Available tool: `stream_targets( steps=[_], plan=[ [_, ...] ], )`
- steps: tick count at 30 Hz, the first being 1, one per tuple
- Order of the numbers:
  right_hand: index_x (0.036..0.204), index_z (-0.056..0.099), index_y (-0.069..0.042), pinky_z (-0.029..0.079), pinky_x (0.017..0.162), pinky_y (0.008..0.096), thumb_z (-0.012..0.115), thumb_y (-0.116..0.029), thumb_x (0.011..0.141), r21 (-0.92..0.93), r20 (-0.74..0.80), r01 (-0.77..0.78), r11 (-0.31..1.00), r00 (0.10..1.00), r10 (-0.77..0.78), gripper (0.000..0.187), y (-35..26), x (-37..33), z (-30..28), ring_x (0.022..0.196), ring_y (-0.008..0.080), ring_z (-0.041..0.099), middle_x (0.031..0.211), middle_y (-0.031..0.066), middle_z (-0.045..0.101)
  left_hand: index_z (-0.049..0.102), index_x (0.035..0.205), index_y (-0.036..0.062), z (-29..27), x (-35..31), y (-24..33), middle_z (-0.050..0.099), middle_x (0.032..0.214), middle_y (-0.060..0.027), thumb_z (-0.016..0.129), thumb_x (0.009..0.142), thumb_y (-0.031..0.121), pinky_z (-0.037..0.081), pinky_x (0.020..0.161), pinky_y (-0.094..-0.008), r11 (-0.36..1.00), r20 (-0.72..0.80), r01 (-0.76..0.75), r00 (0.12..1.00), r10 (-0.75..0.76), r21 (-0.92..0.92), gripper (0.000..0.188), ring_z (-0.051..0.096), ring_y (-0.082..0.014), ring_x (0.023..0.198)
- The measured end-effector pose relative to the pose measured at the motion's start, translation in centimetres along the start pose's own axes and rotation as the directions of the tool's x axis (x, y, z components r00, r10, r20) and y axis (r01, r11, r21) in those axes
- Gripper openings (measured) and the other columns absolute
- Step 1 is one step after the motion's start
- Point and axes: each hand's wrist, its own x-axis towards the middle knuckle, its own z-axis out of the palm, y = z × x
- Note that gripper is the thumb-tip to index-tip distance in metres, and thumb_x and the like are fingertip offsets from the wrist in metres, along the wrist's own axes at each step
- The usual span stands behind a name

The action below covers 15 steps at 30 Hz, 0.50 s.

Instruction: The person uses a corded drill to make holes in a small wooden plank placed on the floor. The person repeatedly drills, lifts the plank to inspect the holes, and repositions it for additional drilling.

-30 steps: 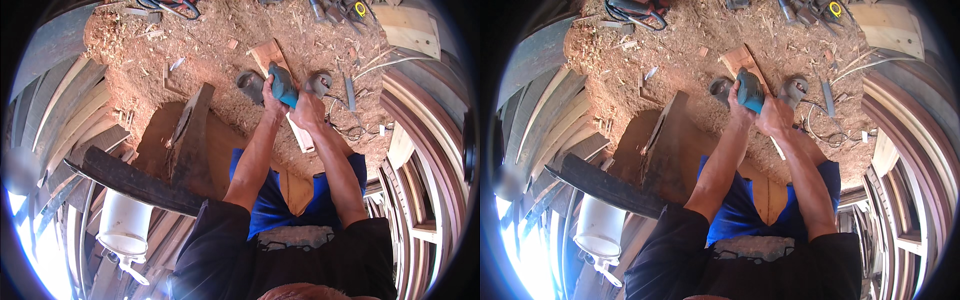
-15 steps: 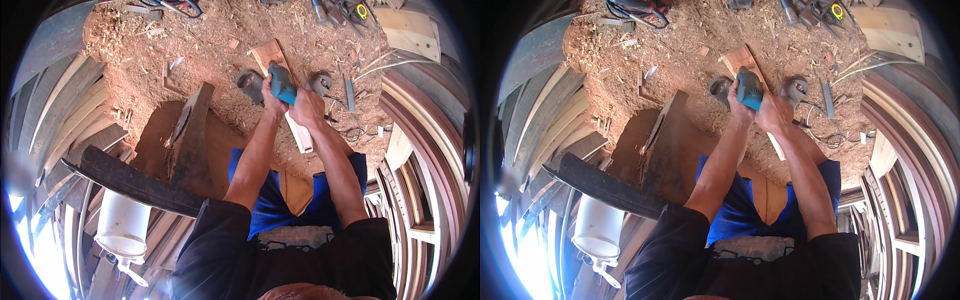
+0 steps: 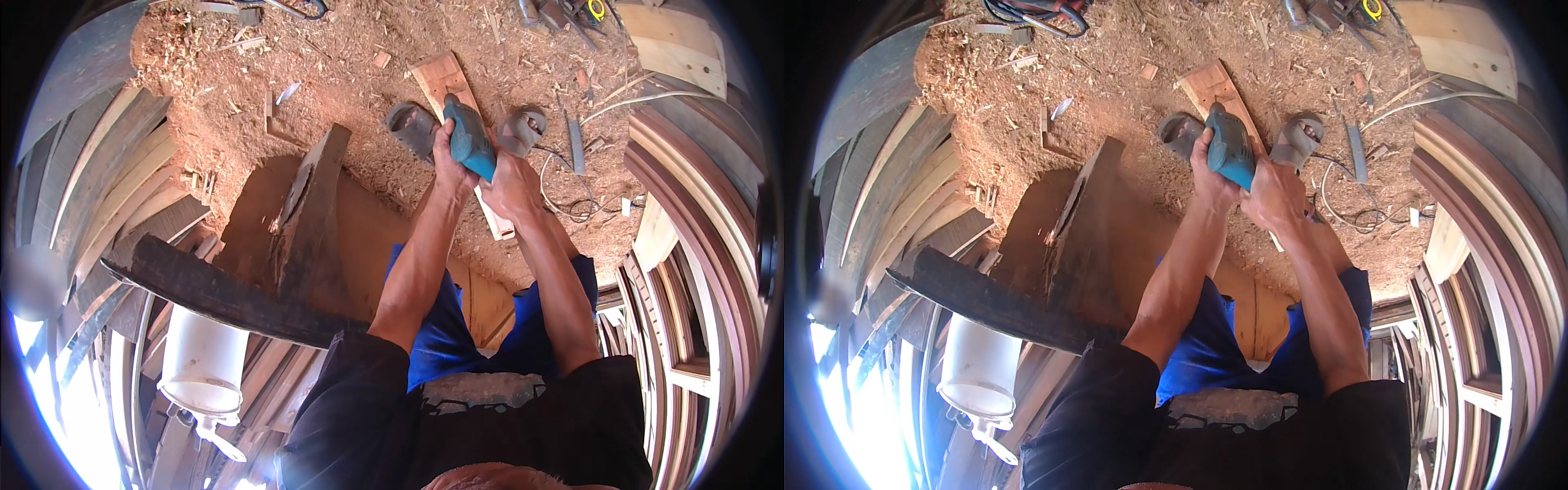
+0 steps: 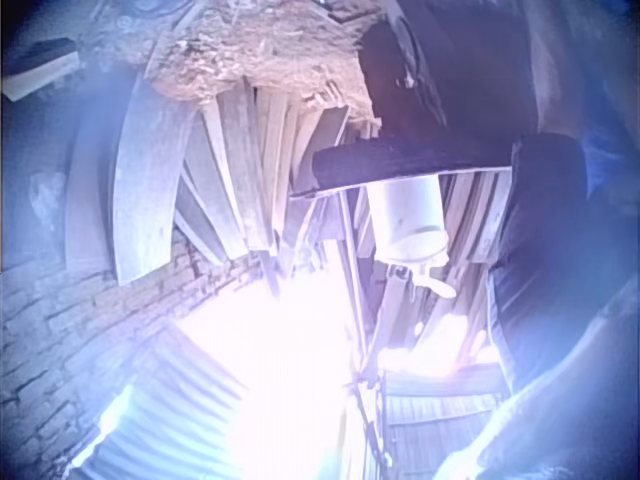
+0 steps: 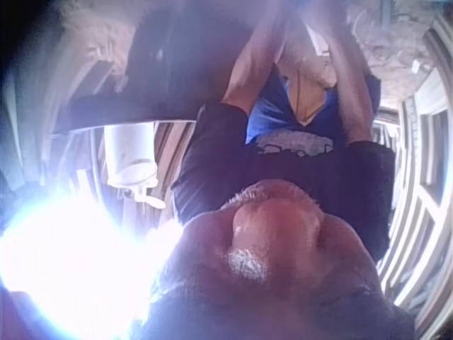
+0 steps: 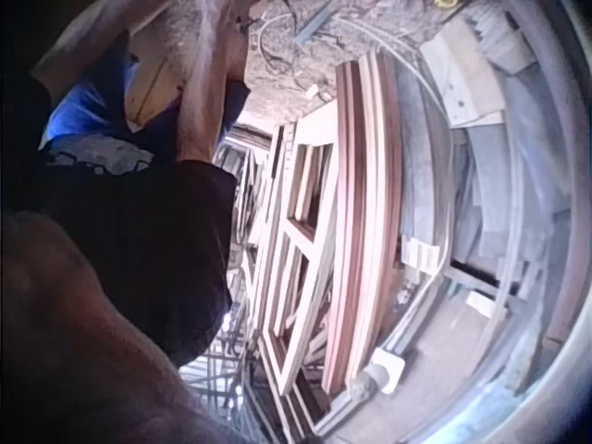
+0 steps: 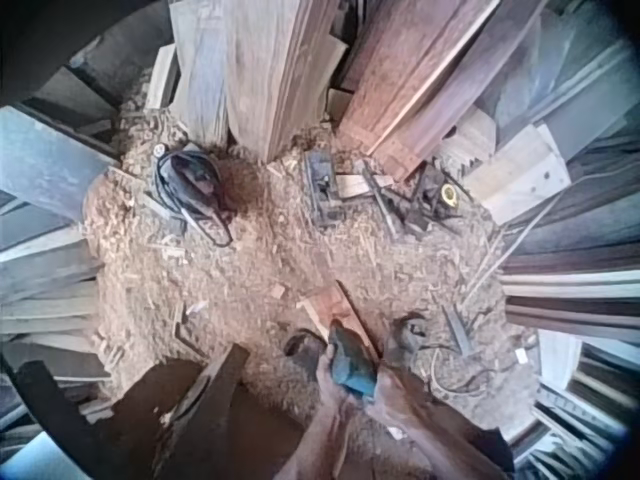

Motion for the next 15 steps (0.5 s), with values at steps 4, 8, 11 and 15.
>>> stream_targets(
  steps=[4, 8, 11, 15],
  plan=[
    [0.122, 0.059, 0.001, 0.056, 0.081, 0.0519, 0.075, -0.014, 0.078, 0.059, -0.091, 0.097, 0.994, 0.992, -0.091, 0.049, 0.8, -3.8, -0.3, 0.093, 0.0444, 0.070, 0.100, 0.0260, 0.069, 0.058, 0.124, 0.0007, 2.2, -4.5, -1.2, 0.068, 0.103, -0.0180, 0.062, 0.093, 0.051, 0.058, 0.086, -0.0503, 0.996, -0.054, -0.027, 0.998, 0.031, 0.079, 0.059, 0.068, -0.0347, 0.092],
    [0.137, 0.052, -0.001, 0.055, 0.086, 0.0491, 0.077, -0.015, 0.080, 0.100, -0.094, 0.224, 0.970, 0.972, -0.214, 0.064, 0.2, -7.4, -0.8, 0.098, 0.0407, 0.069, 0.105, 0.0225, 0.067, 0.062, 0.126, 0.0003, 1.5, -8.3, -0.6, 0.071, 0.111, -0.0214, 0.066, 0.091, 0.043, 0.058, 0.089, -0.0527, 0.999, 0.116, -0.015, 0.993, 0.009, 0.051, 0.056, 0.070, -0.0389, 0.098],
    [0.130, 0.055, -0.001, 0.055, 0.087, 0.0513, 0.075, -0.009, 0.077, 0.226, -0.168, 0.318, 0.921, 0.944, -0.285, 0.057, 0.2, -10.2, 1.1, 0.104, 0.0431, 0.067, 0.111, 0.0253, 0.066, 0.059, 0.132, 0.0010, 1.9, -12.1, -0.3, 0.070, 0.115, -0.0197, 0.066, 0.091, 0.041, 0.057, 0.093, -0.0511, 0.984, 0.167, -0.105, 0.983, 0.080, 0.146, 0.057, 0.069, -0.0377, 0.103],
    [0.133, 0.053, 0.000, 0.054, 0.090, 0.0504, 0.076, -0.006, 0.075, 0.273, -0.276, 0.402, 0.874, 0.903, -0.329, 0.062, -1.6, -15.6, 0.4, 0.105, 0.0451, 0.066, 0.114, 0.0254, 0.067, 0.048, 0.142, -0.0040, 1.8, -18.3, 1.2, 0.068, 0.122, -0.0214, 0.068, 0.090, 0.038, 0.057, 0.098, -0.0505, 0.956, 0.172, -0.142, 0.980, 0.100, 0.256, 0.069, 0.070, -0.0377, 0.105]
  ],
)
